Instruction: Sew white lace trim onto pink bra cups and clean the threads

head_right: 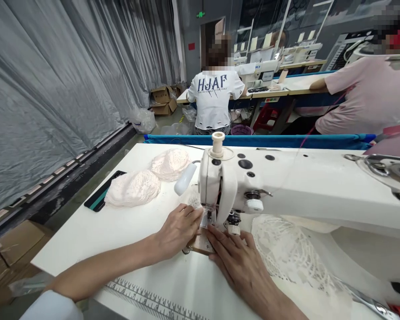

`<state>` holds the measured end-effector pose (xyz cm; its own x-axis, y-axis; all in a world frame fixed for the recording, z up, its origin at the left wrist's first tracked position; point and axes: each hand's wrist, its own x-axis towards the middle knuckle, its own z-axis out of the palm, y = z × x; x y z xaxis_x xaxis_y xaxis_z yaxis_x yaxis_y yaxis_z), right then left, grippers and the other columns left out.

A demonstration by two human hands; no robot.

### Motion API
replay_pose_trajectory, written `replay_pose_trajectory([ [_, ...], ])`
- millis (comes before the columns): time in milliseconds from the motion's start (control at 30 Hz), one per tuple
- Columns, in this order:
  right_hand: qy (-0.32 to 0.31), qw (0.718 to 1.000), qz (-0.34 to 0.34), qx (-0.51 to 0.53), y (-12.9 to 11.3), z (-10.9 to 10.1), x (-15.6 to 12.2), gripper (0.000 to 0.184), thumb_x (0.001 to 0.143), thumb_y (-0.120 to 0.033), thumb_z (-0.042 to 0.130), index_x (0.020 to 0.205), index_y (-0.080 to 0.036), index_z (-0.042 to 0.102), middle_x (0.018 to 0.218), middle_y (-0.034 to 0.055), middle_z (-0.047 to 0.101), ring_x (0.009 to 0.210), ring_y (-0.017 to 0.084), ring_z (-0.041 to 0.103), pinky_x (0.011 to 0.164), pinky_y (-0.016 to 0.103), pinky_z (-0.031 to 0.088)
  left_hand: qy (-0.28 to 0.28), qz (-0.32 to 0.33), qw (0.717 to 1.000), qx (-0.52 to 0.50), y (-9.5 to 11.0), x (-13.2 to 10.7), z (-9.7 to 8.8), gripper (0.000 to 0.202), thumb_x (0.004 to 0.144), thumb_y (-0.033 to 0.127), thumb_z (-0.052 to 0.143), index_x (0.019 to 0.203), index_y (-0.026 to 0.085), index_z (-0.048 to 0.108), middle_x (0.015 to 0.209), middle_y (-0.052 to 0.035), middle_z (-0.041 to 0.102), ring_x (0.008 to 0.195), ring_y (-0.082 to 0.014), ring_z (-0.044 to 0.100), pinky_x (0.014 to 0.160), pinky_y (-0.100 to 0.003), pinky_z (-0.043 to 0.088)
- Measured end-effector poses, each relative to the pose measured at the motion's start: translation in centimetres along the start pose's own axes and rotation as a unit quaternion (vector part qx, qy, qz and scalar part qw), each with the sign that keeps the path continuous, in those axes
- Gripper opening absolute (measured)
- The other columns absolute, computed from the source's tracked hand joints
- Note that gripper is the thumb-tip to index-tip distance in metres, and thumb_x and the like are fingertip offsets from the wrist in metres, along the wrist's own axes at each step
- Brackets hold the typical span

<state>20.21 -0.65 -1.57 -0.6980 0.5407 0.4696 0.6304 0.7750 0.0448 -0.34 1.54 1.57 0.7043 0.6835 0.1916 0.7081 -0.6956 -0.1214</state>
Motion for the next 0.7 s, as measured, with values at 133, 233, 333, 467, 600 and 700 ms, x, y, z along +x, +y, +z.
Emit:
replay_pose_trajectory([
  [133,-0.002,1.000,-0.022,0.012,-0.5,-1.2,0.3,0.030,0.097,-0.025,0.038,0.122,-0.015,0.054,0.118,0.0095,0.064,0.101,0.025,0.055,0.078,0.039,0.036,-0.007,-0.029,0.994,-0.107,-0.6,-2.2,-2.3,0.026,0.093,0.033,0.047,0.092,0.011,0.062,0.099,-0.0084,0.064,0.087,-0.0187,0.057,0.073,-0.032,0.043],
  [233,0.001,0.998,-0.030,0.058,-1.9,-2.5,1.0,0.027,0.096,-0.024,0.040,0.117,-0.016,0.056,0.112,0.0085,0.066,0.099,0.023,0.057,0.076,0.038,0.038,0.030,-0.082,0.985,-0.151,-2.8,-5.1,-4.1,0.023,0.094,0.028,0.045,0.103,0.015,0.062,0.114,-0.0080,0.063,0.103,-0.0189,0.057,0.091,-0.037,0.039],
  [333,0.011,0.995,-0.029,0.093,-4.4,-2.7,2.2,0.028,0.095,-0.028,0.044,0.117,-0.016,0.055,0.116,0.0109,0.062,0.099,0.024,0.056,0.078,0.037,0.041,-0.004,-0.088,0.984,-0.154,-4.1,-8.3,-4.9,0.022,0.092,0.029,0.051,0.108,0.018,0.061,0.121,-0.0079,0.060,0.106,-0.0206,0.056,0.095,-0.041,0.035],
  [467,0.007,0.992,-0.047,0.115,-8.3,-1.4,3.4,0.048,0.088,-0.048,0.052,0.120,-0.013,0.052,0.121,0.0174,0.056,0.108,0.029,0.051,0.084,0.042,0.041,-0.051,-0.101,0.985,-0.131,-1.1,-12.3,-5.4,0.031,0.087,0.040,0.055,0.103,0.015,0.060,0.111,-0.0106,0.061,0.098,-0.0228,0.057,0.085,-0.037,0.041],
  [600,-0.011,0.989,-0.096,0.112,-11.2,0.3,2.0,0.096,0.065,-0.079,0.054,0.130,-0.008,0.045,0.125,0.0214,0.054,0.119,0.037,0.042,0.096,0.052,0.030,-0.074,-0.075,0.987,-0.125,3.0,-15.2,-5.9,0.060,0.071,0.057,0.066,0.110,0.012,0.054,0.115,-0.0144,0.056,0.101,-0.0257,0.054,0.084,-0.037,0.042],
  [700,-0.030,0.993,-0.056,0.094,-12.8,0.9,0.3,0.095,0.062,-0.070,0.066,0.132,-0.010,0.044,0.134,0.0208,0.048,0.126,0.038,0.035,0.100,0.053,0.024,-0.040,-0.042,0.996,-0.071,4.3,-16.5,-4.4,0.071,0.064,0.050,0.076,0.117,0.010,0.050,0.129,-0.0189,0.049,0.117,-0.0312,0.046,0.094,-0.043,0.036],
])
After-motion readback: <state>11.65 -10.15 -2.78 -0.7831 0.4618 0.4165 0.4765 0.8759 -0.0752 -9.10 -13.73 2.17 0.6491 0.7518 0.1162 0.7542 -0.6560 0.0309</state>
